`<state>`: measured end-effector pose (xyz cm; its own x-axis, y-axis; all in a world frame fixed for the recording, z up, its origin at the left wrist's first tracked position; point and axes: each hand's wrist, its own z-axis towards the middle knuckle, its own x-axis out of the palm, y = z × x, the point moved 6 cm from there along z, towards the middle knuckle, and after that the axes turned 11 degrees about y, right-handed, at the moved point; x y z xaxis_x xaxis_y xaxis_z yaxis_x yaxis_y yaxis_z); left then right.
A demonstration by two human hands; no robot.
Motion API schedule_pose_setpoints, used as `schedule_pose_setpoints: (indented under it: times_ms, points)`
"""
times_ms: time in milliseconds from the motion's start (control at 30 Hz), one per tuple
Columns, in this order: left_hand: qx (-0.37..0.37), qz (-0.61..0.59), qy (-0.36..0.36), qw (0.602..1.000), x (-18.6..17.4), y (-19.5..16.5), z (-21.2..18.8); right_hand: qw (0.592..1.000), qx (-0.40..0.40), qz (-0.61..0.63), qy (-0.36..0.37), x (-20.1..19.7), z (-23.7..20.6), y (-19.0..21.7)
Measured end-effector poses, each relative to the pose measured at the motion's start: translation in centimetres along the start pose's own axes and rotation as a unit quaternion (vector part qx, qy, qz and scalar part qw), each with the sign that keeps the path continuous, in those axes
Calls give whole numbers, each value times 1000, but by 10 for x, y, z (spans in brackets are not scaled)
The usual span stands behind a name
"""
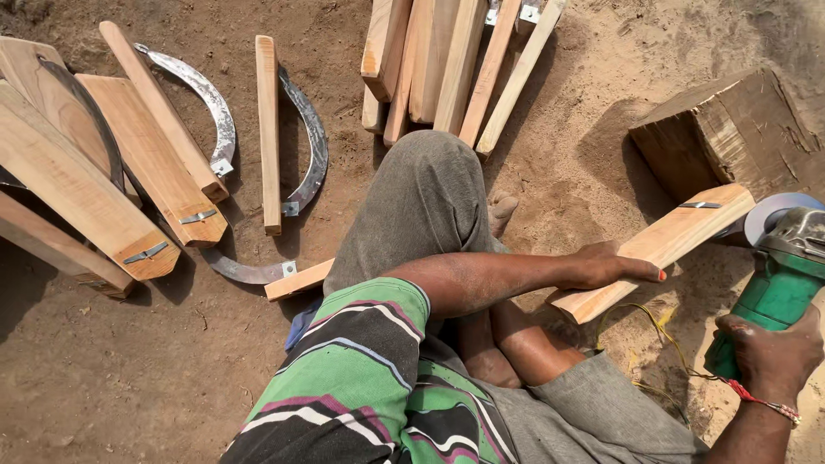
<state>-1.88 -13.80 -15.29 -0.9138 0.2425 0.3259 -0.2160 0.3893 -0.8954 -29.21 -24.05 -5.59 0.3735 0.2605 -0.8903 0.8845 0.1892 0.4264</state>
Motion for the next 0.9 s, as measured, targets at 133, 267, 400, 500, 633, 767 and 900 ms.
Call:
schedule_pose_setpoints:
  times_ms: [133,267,400,500,633,767,900]
  points:
    - [6,-41,39,998,8,0,6,979,44,199,25,5,7,-2]
    - [0,-7,-10,1000,5,0,6,996,-44,-79,-1,-5,2,36]
    - [-7,-38,0,999,10,2,2,990,-1,137,14,1,-3,51]
    - [-15,-27,-9,999,9,0,0,996,-18,85,24,0,-6,63]
    - [4,-29,-21,999,7,-2,1,990,19,136,29,-4,-6,61]
    - [-6,-26,-26,999,8,0,-1,980,75,185,-8,-8,-10,50]
    - [-28,5,-34,999,11,-1,-2,998,58,6,-6,-11,-13,45]
